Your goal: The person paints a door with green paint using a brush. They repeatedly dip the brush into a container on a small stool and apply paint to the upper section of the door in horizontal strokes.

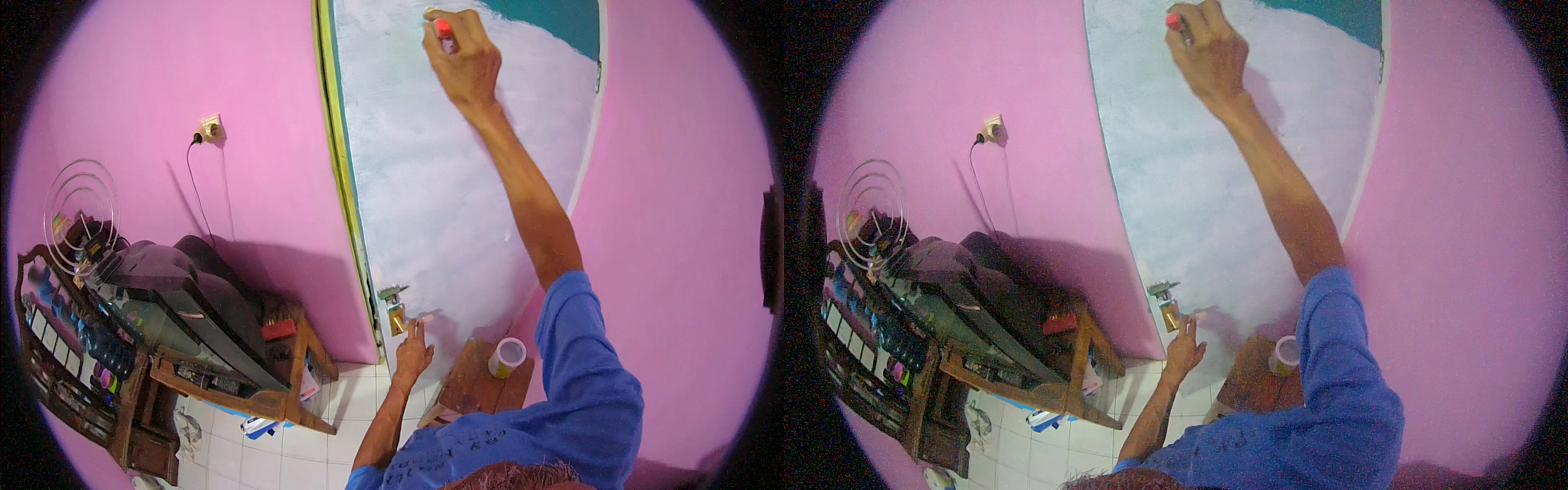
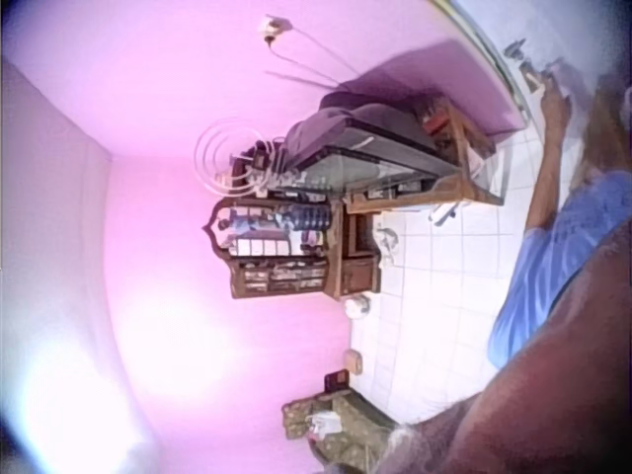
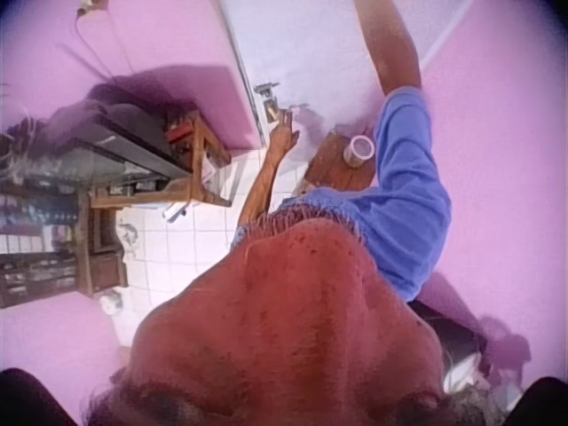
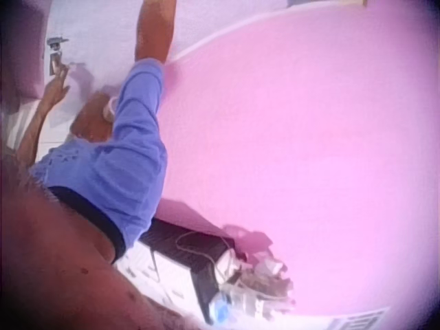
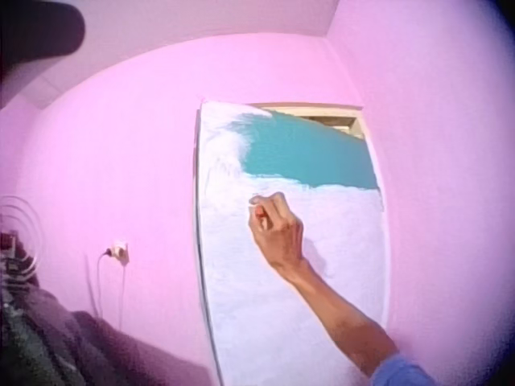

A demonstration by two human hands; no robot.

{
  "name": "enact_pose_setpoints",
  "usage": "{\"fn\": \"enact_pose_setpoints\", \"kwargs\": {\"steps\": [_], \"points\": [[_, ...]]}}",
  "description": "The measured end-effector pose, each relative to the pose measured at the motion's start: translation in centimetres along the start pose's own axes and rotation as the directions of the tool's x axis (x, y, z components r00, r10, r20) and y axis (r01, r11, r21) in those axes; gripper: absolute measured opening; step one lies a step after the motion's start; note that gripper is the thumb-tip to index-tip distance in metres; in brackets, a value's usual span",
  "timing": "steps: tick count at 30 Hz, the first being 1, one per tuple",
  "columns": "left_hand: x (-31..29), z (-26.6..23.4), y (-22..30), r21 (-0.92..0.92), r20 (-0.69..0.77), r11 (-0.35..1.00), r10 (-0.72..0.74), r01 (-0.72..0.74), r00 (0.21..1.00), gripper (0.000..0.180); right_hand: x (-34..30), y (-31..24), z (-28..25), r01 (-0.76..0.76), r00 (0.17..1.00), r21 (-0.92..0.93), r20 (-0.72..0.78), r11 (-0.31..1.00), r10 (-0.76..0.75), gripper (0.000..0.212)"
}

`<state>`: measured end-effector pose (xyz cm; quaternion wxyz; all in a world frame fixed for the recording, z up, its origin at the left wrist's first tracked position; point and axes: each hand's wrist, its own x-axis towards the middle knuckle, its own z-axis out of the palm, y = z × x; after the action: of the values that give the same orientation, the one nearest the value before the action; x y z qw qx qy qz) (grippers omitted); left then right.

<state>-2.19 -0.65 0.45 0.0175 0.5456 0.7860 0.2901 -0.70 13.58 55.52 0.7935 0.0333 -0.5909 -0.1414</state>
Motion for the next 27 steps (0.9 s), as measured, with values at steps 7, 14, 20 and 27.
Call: {"fn": "enact_pose_setpoints", "kwargs": {"steps": [7,14,20,27], "points": [[0.0,-0.2,-0.1,-0.014,0.009,1.0,0.02,-0.02,1.0,0.081,4.2,-3.7,4.1,-0.128,0.973,0.492,-0.108,0.861,0.206,0.02],[-0.1,-1.6,0.1,-0.038,0.083,0.999,0.006,-0.003,0.997,0.082,2.8,6.2,2.0,-0.378,0.896,0.222,-0.157,0.899,0.416,0.023],[-0.3,-0.2,-0.4,-0.017,0.031,1.0,0.013,-0.013,0.999,0.084,3.2,7.5,-1.3,-0.33,0.927,-0.137,-0.235,0.934,0.293,0.018],[0.1,0.1,-0.1,-0.025,0.008,0.999,0.041,-0.04,0.999,0.084,5.0,-0.8,4.7,-0.071,0.976,0.044,-0.204,0.996,0.079,0.014]]}}
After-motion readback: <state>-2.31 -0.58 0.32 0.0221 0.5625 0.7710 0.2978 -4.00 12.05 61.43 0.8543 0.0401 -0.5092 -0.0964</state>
